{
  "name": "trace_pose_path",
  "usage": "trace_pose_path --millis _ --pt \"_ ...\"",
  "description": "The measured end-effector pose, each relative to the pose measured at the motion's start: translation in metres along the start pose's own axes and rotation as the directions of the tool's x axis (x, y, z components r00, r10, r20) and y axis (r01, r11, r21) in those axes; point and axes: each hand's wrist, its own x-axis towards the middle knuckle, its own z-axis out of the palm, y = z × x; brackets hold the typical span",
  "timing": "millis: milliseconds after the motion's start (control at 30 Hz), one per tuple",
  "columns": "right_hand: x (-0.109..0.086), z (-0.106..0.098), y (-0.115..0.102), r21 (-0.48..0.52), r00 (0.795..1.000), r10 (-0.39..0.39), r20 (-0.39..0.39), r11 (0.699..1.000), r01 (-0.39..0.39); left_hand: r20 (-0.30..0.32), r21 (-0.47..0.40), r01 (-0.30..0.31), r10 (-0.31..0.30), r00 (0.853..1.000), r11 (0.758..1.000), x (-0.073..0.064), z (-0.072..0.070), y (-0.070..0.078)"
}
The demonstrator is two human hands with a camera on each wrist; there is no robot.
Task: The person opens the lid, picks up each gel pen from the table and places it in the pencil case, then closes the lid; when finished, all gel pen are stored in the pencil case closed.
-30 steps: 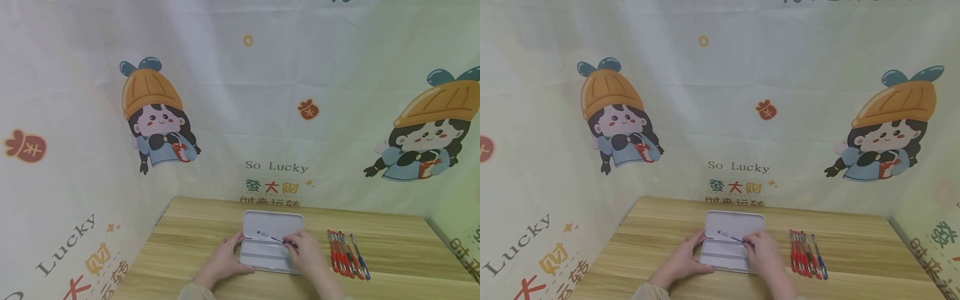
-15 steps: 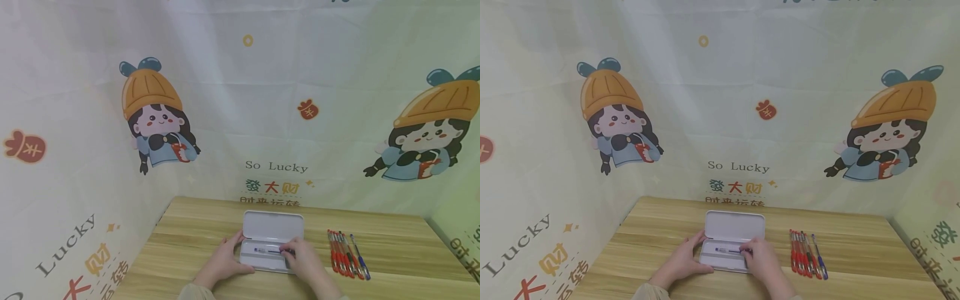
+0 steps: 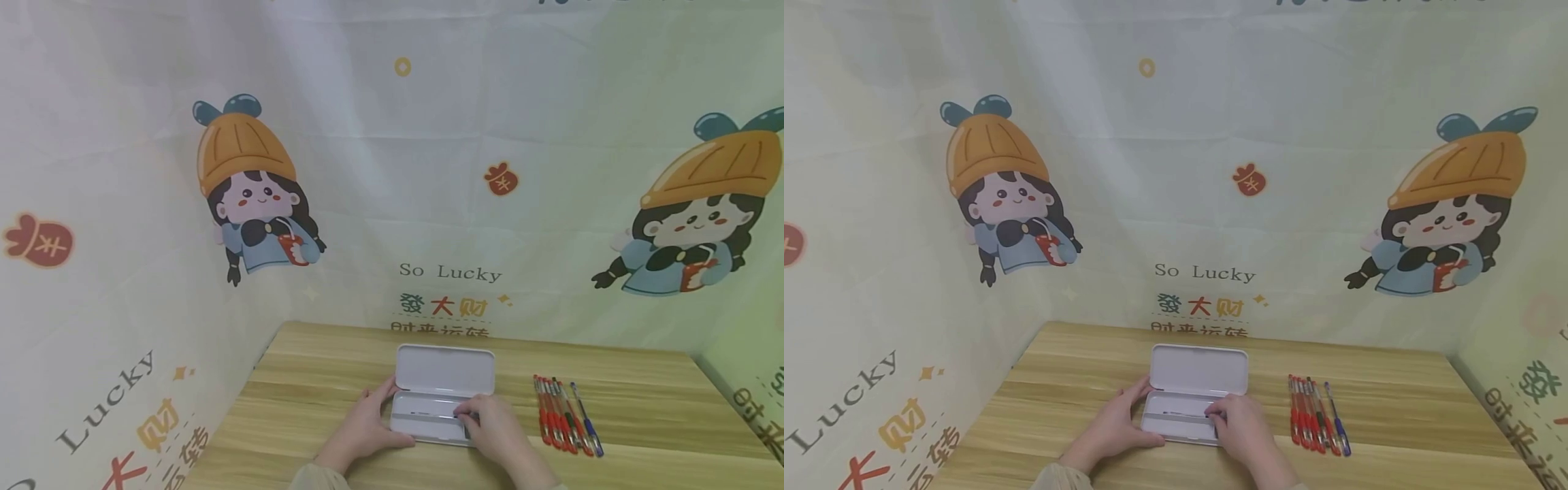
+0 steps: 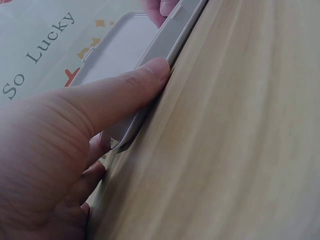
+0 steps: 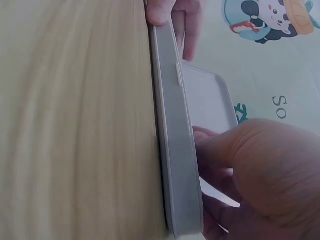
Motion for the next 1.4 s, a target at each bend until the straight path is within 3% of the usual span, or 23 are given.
trace_pose_path --millis 200,467,833,1100,1400 --pt "0.0 -0.017 0.006 0.124 0.991 0.133 0.024 0.983 -0.135 0.002 -0.004 0.007 -0.007 1.0 1.0 -0.001 -0.002 0.002" --pt "-0.004 -0.056 0.04 0.064 0.975 0.216 -0.047 0.975 -0.212 0.005 -0.01 0.02 -0.02 1.0 1.0 -0.003 -0.002 0.003" --pt "-0.015 -0.102 0.081 0.088 0.924 0.381 0.04 0.919 -0.383 0.002 0.003 0.022 -0.022 1.0 1.0 -0.001 -0.001 -0.001" --pt "-0.026 -0.111 0.1 -0.013 0.893 0.451 0.011 0.893 -0.451 0.003 -0.006 0.014 -0.014 1.0 1.0 -0.001 -0.001 0.0" --pt "-0.032 -0.11 0.113 -0.081 0.834 0.55 0.035 0.833 -0.547 0.004 0.006 0.002 -0.002 1.0 1.0 -0.001 -0.002 0.0"
